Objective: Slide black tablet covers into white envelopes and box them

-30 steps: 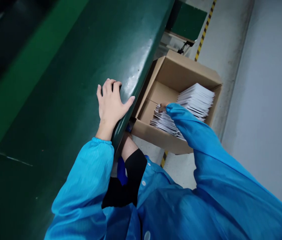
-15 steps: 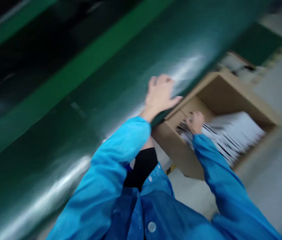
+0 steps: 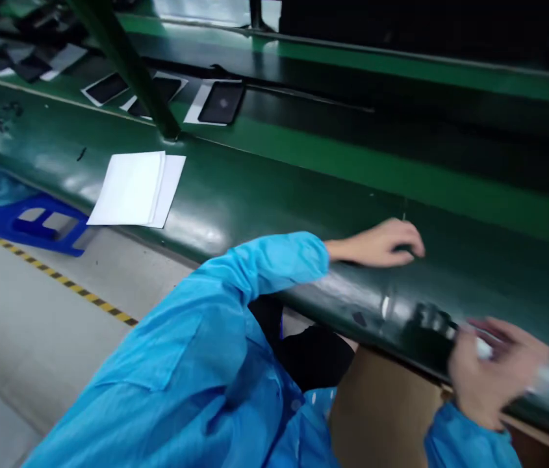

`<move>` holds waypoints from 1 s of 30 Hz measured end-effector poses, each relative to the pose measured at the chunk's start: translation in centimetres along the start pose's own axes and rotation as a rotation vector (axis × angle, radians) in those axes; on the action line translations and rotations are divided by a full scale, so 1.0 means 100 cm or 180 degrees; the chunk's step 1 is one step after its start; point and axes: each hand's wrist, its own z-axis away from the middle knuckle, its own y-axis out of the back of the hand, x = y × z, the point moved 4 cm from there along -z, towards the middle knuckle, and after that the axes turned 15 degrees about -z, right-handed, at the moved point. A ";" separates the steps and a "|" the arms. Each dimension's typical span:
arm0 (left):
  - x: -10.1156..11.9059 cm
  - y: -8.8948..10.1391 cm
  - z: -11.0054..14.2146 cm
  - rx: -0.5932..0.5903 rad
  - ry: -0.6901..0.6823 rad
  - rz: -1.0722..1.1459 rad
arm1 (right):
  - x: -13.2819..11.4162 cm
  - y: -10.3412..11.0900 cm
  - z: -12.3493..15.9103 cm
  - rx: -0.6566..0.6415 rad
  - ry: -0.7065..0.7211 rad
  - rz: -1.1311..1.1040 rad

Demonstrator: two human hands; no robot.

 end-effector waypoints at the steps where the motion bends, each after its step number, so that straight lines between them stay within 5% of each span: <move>1: -0.049 0.023 0.026 0.0355 0.0462 -0.0127 | -0.019 -0.028 -0.017 -0.0292 0.0314 -0.0049; 4: -0.188 0.106 0.126 0.1236 0.1806 -0.0786 | -0.085 -0.114 -0.048 -0.0871 0.1325 0.0181; 6: -0.257 0.161 0.197 0.1625 0.2622 -0.1243 | -0.129 -0.165 -0.057 -0.1115 0.1670 0.0139; 9: -0.320 0.218 0.275 0.1819 0.3435 -0.1555 | -0.181 -0.221 -0.062 -0.1531 0.1894 -0.0063; 11: -0.342 0.236 0.296 0.1836 0.3652 -0.1556 | -0.203 -0.246 -0.066 -0.1701 0.1892 -0.0135; 16: -0.361 0.240 0.287 0.1607 0.3781 -0.1582 | -0.226 -0.278 -0.083 -0.1689 0.1809 -0.0040; 24: -0.352 0.251 0.262 0.0710 0.3704 -0.1839 | -0.227 -0.287 -0.086 -0.1709 0.1601 -0.0051; 27: -0.336 0.253 0.251 0.0682 0.3420 -0.1930 | -0.224 -0.287 -0.088 -0.1836 0.1178 -0.0483; 30: -0.304 0.240 0.229 0.0862 0.2945 -0.2116 | -0.213 -0.289 -0.099 -0.1922 0.0202 -0.1616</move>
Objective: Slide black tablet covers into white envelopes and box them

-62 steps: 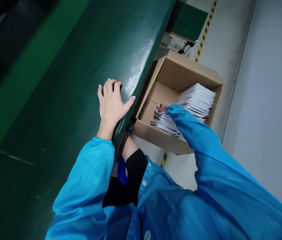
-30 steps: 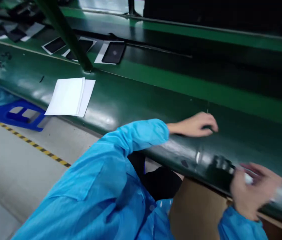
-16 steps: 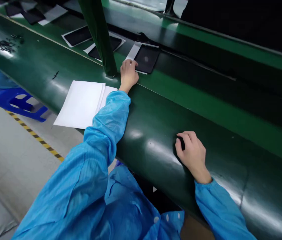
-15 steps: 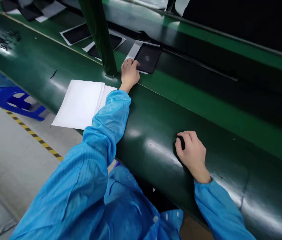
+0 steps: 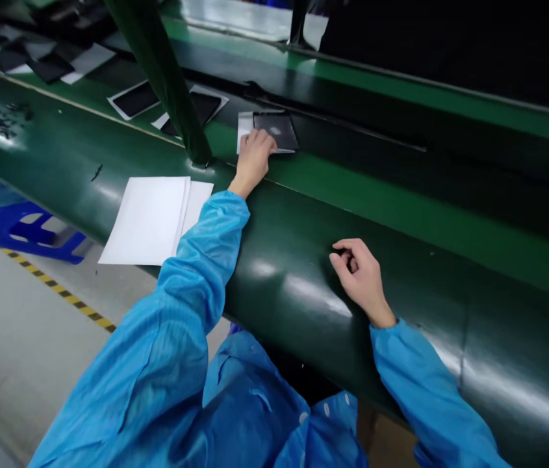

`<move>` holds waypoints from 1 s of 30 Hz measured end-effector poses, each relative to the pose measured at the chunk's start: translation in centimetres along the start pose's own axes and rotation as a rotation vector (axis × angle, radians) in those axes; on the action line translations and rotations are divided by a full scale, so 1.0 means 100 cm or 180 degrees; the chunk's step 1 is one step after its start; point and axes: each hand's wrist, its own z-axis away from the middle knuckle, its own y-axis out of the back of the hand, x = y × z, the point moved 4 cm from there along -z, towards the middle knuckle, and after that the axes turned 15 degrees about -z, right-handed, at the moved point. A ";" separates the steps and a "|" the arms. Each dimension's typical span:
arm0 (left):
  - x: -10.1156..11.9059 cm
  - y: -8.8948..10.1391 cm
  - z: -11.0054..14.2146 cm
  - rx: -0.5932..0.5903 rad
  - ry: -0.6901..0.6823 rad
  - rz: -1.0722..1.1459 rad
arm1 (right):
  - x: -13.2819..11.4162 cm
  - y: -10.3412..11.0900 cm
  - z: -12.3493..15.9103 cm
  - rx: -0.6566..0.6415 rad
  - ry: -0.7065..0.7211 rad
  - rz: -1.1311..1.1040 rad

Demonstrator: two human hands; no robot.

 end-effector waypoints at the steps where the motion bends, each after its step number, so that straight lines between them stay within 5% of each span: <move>1: 0.018 0.003 0.009 0.0130 -0.0180 0.0005 | 0.005 0.003 -0.003 0.0073 -0.0235 -0.0569; 5: 0.104 0.009 0.067 0.0350 -0.1144 0.0056 | 0.023 0.014 -0.017 0.0295 -0.0941 -0.2479; 10: 0.172 0.016 0.134 0.0303 -0.2023 0.0256 | 0.040 0.024 -0.020 0.0666 -0.1143 -0.3224; 25: 0.184 0.032 0.179 0.0394 -0.2072 0.0355 | 0.039 0.047 0.016 0.0237 -0.1049 -0.3464; 30: 0.185 0.037 0.196 0.0452 -0.2010 0.0179 | 0.049 0.068 0.023 0.0530 -0.1139 -0.3412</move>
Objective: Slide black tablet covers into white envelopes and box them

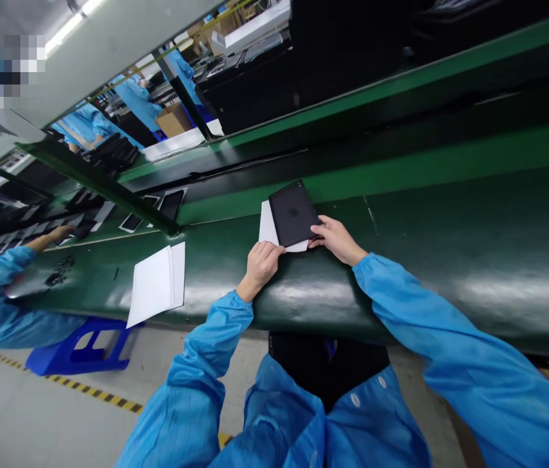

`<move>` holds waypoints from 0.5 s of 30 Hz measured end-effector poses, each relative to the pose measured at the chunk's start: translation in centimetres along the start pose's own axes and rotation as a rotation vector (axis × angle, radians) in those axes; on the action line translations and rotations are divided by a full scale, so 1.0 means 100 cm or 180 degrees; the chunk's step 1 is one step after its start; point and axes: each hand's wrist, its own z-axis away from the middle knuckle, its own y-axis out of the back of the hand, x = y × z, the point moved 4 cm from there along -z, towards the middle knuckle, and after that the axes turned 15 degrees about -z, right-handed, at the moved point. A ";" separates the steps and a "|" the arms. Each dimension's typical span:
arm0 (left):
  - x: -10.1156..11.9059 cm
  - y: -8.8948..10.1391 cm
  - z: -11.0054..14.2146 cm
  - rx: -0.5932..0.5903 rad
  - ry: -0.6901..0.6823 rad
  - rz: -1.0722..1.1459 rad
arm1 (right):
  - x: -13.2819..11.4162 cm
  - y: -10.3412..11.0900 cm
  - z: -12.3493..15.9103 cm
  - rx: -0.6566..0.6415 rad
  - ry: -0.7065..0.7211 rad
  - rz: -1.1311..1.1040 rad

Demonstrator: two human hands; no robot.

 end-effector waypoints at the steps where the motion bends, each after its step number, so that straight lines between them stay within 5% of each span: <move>1: 0.001 0.001 0.004 -0.0098 0.0060 -0.0030 | -0.004 0.006 0.000 0.0100 0.0072 -0.0013; 9: 0.005 0.009 0.010 -0.0838 0.0657 0.1061 | -0.030 0.032 0.005 0.0517 0.0434 -0.0233; 15: -0.012 0.008 -0.022 -0.0401 0.2307 0.3229 | -0.029 0.019 0.012 0.0150 0.0113 -0.0147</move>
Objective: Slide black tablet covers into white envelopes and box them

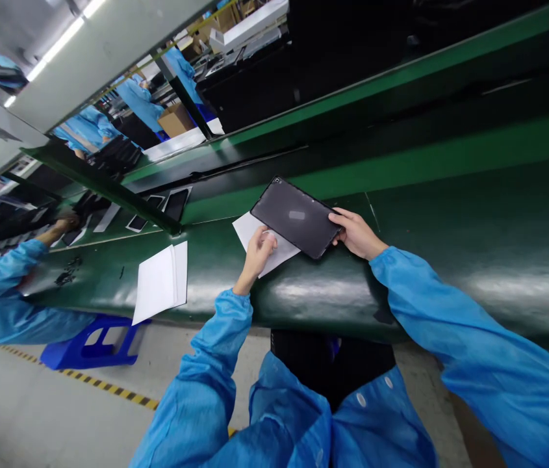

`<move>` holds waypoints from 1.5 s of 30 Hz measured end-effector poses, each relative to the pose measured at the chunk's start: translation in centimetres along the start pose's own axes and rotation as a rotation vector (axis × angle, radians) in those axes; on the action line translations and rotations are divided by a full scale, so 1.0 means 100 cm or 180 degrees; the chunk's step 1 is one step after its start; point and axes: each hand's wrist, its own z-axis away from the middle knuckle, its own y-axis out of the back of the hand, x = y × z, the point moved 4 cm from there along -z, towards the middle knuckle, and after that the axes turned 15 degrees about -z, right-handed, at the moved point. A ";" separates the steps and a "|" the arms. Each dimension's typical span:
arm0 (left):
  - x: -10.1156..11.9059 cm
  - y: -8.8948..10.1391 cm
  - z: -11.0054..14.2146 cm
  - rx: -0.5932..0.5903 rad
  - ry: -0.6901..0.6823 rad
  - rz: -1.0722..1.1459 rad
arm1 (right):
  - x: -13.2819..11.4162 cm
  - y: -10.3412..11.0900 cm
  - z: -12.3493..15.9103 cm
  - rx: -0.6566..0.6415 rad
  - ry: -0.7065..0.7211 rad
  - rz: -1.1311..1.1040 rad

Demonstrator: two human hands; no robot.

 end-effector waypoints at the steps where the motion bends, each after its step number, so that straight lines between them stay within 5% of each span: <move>1: -0.001 -0.003 -0.005 0.0041 0.0233 0.0369 | 0.001 -0.002 0.001 -0.0058 -0.0021 0.0046; 4: -0.004 -0.015 -0.012 0.0356 0.0531 0.0979 | 0.005 -0.005 0.006 -0.0135 0.0037 0.0078; 8: -0.008 -0.015 -0.010 0.0824 0.0189 0.1026 | 0.018 -0.015 0.012 -0.0395 -0.0052 0.0007; 11: -0.009 -0.002 -0.003 0.0428 -0.0097 0.0317 | 0.025 -0.019 0.012 -0.0430 -0.0187 -0.0052; 17: -0.007 0.024 0.025 -0.0756 -0.1133 -0.2358 | 0.015 -0.011 0.006 -0.0245 -0.0143 -0.0325; 21: -0.008 0.020 0.034 -0.0891 -0.1356 -0.3013 | 0.013 -0.009 0.004 -0.0260 -0.0142 -0.0396; 25: -0.004 0.010 0.032 -0.0804 -0.1394 -0.2728 | 0.013 -0.010 0.005 -0.0246 -0.0142 -0.0431; 28: -0.008 0.009 0.020 -0.0675 -0.0943 -0.2187 | 0.013 -0.011 0.006 -0.0270 -0.0142 -0.0417; 36: -0.036 0.035 -0.030 -0.0136 0.0026 -0.0758 | 0.013 -0.009 0.005 -0.0250 -0.0112 -0.0292; 45: -0.052 0.046 -0.034 0.0242 0.0197 -0.0323 | 0.021 -0.002 0.003 -0.0056 0.0214 0.0342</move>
